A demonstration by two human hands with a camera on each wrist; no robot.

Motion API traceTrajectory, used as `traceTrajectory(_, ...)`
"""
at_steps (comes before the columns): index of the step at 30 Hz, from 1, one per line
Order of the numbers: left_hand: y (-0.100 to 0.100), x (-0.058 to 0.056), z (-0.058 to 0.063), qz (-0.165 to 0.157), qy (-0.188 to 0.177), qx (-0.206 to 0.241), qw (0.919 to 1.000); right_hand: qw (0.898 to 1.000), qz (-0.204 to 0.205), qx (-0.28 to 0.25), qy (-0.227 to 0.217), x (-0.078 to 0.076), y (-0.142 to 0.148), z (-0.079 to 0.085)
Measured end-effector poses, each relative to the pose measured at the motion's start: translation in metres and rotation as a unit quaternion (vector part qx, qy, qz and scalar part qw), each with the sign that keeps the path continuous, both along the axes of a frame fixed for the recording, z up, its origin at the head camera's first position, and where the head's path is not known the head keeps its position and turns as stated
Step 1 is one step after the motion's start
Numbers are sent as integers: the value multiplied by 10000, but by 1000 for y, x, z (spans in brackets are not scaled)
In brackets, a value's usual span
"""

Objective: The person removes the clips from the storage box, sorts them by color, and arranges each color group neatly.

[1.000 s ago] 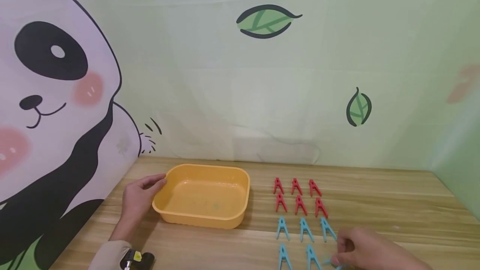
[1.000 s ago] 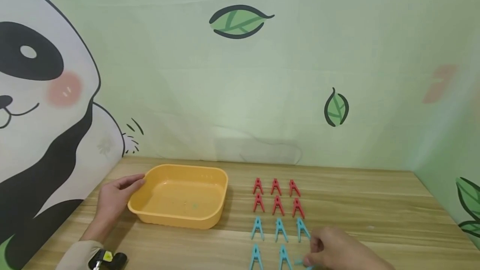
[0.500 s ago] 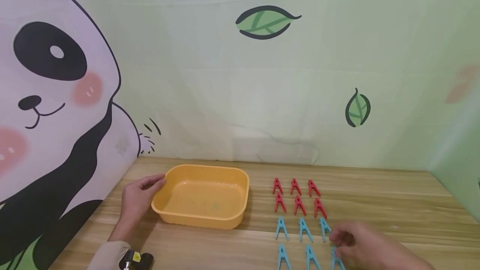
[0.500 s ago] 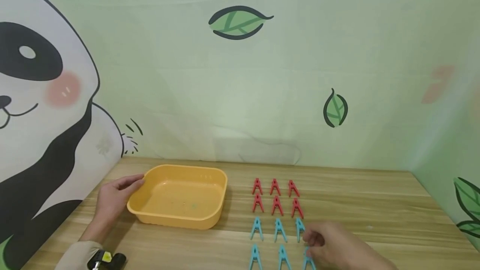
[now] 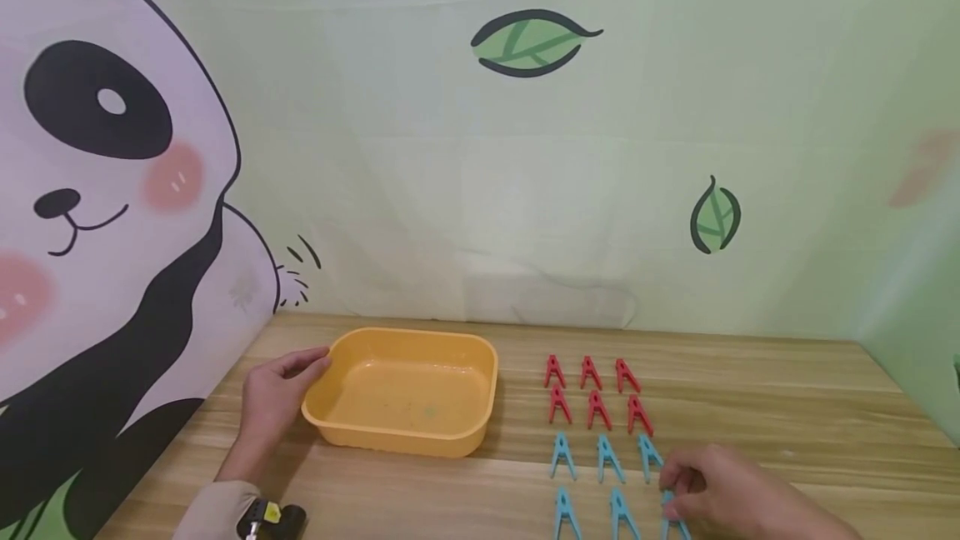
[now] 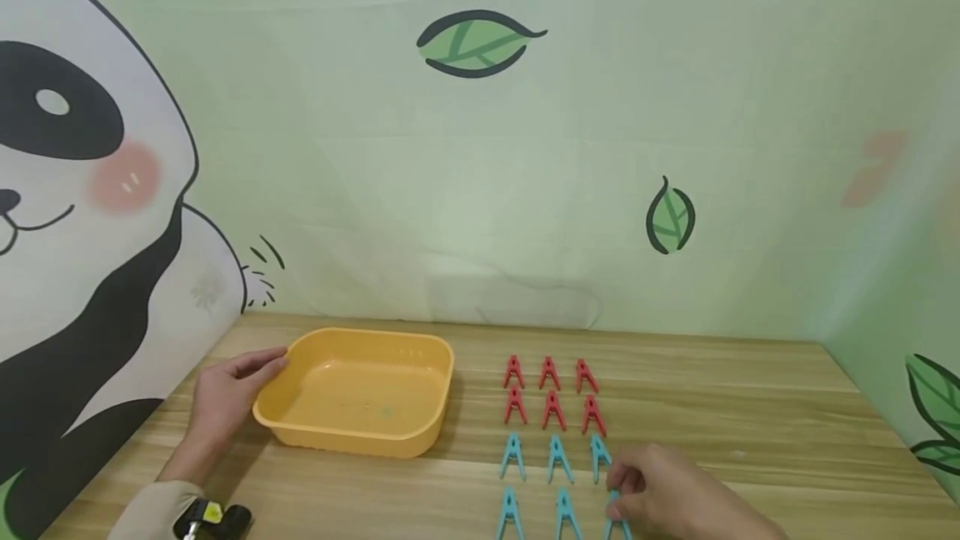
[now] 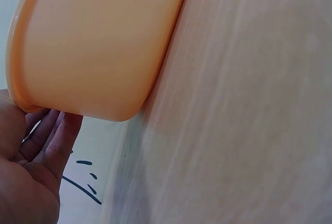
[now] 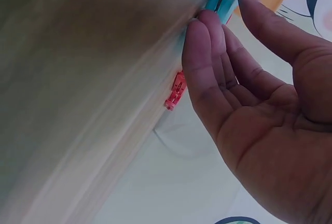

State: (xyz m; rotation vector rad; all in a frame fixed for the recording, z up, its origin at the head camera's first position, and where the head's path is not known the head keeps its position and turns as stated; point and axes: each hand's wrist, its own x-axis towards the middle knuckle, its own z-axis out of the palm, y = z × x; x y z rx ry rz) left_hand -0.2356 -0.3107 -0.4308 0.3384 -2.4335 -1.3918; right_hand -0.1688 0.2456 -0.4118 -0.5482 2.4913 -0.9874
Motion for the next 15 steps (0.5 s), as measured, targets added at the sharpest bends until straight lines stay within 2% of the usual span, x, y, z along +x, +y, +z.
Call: traceTrajectory(15,0,0,-1,34,55,24,10000,9996,49,-264,29,0,-2,-4)
